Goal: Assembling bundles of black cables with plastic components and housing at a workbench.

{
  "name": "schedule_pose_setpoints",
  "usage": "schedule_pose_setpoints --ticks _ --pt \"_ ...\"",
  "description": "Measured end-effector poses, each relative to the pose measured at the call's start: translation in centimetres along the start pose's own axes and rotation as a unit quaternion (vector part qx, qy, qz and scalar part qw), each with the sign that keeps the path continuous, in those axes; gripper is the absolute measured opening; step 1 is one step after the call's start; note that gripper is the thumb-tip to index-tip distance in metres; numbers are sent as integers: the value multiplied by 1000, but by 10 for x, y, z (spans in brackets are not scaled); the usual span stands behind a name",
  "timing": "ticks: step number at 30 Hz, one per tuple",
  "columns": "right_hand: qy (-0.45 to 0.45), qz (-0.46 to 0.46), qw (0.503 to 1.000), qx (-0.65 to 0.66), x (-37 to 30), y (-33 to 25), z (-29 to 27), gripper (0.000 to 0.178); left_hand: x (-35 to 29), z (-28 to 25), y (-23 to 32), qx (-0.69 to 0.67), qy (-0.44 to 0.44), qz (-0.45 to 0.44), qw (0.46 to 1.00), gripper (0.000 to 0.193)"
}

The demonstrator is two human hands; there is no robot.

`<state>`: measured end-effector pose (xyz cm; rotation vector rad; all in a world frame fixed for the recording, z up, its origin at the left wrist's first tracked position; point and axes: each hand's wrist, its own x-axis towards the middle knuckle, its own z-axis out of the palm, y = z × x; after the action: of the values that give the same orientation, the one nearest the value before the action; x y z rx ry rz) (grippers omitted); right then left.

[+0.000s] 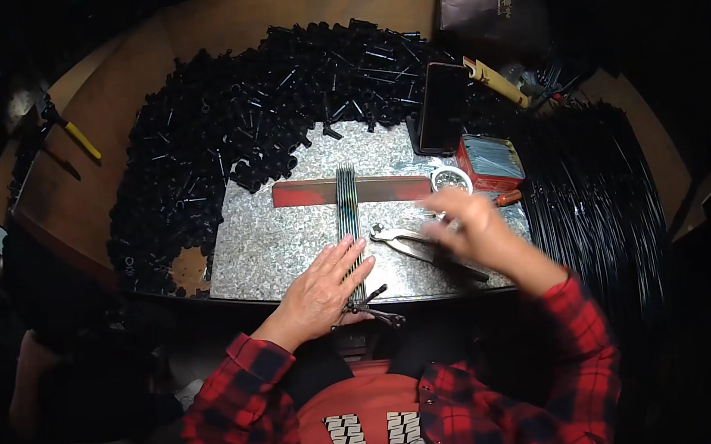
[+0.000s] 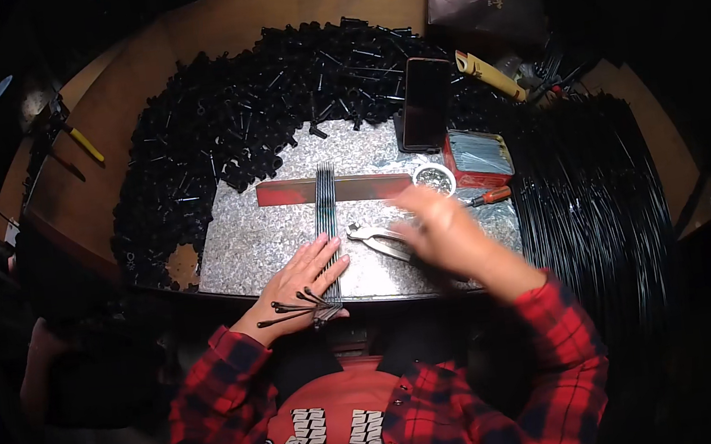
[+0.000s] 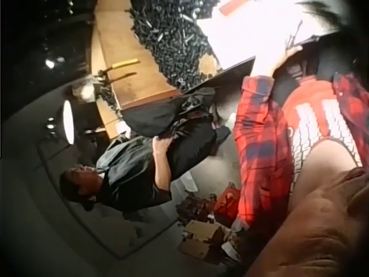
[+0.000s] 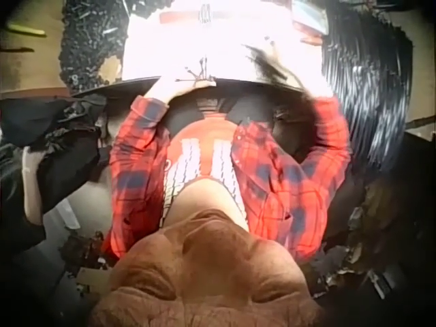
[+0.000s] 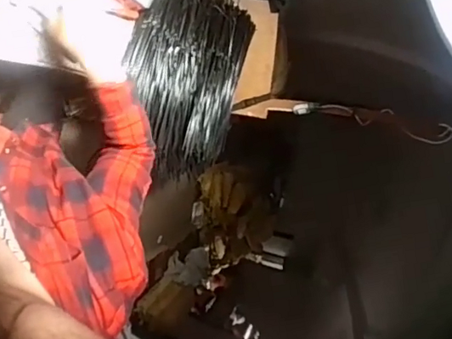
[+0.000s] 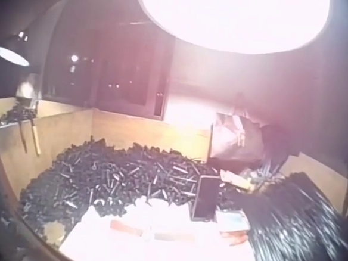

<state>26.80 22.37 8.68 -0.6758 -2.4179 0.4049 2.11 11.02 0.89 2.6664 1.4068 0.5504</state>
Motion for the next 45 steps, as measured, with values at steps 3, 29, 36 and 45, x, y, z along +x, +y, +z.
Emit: schedule_pose_setpoints --ticks 3,29,36,45 --pt "63 117 984 -122 16 53 -43 19 1 -4 2 18 2 -7 1000 79" --pt "17 -6 974 -228 37 79 -16 21 3 1 0 61 -10 -24 998 60" --pt "-59 -38 975 -209 65 62 49 23 3 4 -1 52 14 -39 998 56" --pt "-52 -50 972 -226 66 74 64 27 3 1 0 64 0 -37 997 54"
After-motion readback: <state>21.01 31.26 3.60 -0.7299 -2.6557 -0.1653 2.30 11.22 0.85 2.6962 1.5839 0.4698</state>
